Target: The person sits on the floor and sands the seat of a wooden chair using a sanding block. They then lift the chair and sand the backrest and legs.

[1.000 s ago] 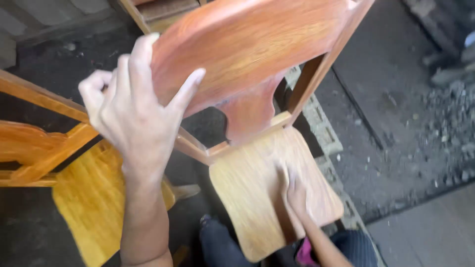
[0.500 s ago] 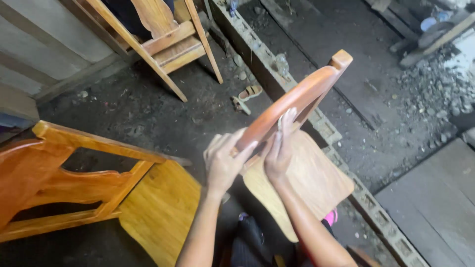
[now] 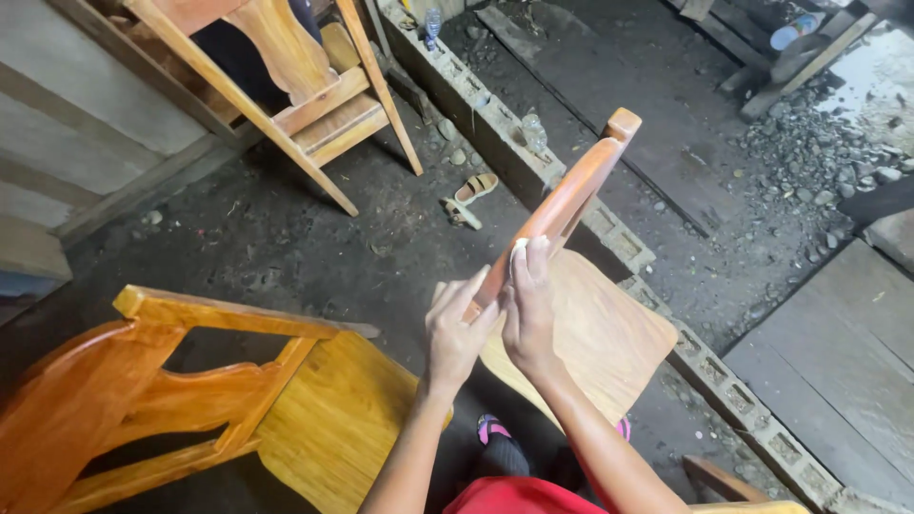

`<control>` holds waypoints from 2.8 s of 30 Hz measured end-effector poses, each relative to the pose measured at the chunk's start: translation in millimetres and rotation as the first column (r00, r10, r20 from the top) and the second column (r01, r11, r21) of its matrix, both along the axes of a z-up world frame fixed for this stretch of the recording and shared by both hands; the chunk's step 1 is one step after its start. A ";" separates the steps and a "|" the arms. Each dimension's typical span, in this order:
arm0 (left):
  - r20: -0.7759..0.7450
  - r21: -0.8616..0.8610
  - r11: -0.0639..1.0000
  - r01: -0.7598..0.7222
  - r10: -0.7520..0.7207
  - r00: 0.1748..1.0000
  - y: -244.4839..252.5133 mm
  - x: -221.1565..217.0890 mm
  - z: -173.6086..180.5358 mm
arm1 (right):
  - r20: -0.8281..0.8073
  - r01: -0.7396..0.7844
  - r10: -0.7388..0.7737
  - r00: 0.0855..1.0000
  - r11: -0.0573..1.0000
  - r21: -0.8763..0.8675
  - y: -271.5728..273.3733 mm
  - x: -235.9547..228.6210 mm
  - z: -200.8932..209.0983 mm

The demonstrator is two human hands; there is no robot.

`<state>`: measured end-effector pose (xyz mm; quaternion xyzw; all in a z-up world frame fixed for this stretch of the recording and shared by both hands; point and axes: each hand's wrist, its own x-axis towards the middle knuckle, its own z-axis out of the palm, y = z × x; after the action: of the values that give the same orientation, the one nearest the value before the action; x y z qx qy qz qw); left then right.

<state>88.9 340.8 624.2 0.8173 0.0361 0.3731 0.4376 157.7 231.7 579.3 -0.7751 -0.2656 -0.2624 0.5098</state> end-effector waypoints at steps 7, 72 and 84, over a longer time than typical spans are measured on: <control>0.063 -0.041 0.999 -0.006 0.009 0.998 5.1 3.9 -11.9 | 0.009 0.097 -0.097 0.995 0.995 -0.002 -27.8 121.7 31.1; -0.191 -0.181 0.982 -0.054 0.019 0.981 3.1 -25.7 -29.0 | 0.053 0.119 -0.115 0.992 0.988 -0.101 -38.3 123.2 16.8; 0.034 -0.076 0.995 -0.071 0.073 0.997 -2.6 -12.7 -44.6 | -0.182 -0.034 0.066 0.981 0.985 0.172 -33.8 79.4 6.3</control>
<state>76.2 338.2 579.6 0.7916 0.0713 0.4020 0.4547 237.1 197.8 585.6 -0.7437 -0.2130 -0.1970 0.6023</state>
